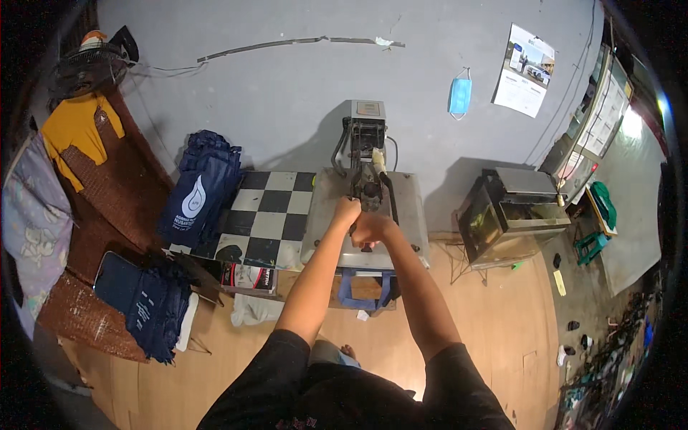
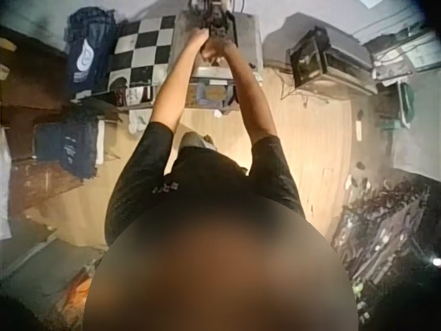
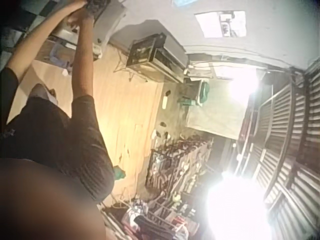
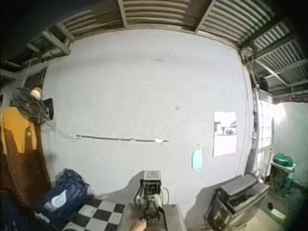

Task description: Apply printed logos to navy blue shirts using a heat press machine.

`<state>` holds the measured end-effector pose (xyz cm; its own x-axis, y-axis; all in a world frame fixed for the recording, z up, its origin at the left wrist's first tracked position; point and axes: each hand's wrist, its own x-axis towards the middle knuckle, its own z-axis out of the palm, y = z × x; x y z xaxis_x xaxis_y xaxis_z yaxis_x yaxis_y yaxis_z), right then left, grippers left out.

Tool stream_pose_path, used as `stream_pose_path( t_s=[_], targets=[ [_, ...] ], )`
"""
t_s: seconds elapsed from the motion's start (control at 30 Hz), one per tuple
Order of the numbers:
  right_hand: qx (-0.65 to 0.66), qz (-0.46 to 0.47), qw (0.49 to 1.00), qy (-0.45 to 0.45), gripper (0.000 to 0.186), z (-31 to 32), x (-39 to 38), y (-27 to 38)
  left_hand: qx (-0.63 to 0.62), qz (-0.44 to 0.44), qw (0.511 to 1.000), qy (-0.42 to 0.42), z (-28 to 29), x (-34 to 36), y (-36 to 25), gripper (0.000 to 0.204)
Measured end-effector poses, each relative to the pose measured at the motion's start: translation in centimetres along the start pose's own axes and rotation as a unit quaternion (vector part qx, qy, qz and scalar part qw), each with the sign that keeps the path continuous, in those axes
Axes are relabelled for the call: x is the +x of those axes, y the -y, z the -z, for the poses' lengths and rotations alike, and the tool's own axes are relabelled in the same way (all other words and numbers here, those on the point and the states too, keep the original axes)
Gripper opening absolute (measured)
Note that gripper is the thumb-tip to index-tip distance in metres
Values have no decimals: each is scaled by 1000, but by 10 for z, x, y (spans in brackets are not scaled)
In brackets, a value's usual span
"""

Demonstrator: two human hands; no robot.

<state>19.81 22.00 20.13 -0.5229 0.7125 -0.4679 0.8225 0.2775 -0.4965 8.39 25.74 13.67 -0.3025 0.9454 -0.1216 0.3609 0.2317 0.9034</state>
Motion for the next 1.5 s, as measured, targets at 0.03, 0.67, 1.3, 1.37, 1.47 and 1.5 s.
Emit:
stream_pose_path(
  t_s=[0.03, 0.67, 1.3, 1.37, 1.47, 1.5],
  targets=[
    [15, 5, 1000, 1, 14, -3, 2, -1, -10, -10, 1000, -22, -1, -3, 3, 40],
    [42, 11, 999, 28, 14, -5, 35, 6, 29, -40, 998, 34, 24, 12, 6, 47],
    [-52, -3, 999, 4, 12, -13, 32, 15, 0, -56, 995, 78, 23, 33, 37, 53],
    [-46, -23, 998, -21, 16, -12, 14, 15, 17, -61, 997, 53, 15, 20, 28, 51],
    [-67, -22, 994, -79, 19, -10, -7, 19, 12, -44, 996, 78, 19, 7, 12, 44],
    [-93, -7, 988, -123, 20, -10, -10, 22, -1, -24, 993, 112, 25, 7, 8, 39]
  ],
)
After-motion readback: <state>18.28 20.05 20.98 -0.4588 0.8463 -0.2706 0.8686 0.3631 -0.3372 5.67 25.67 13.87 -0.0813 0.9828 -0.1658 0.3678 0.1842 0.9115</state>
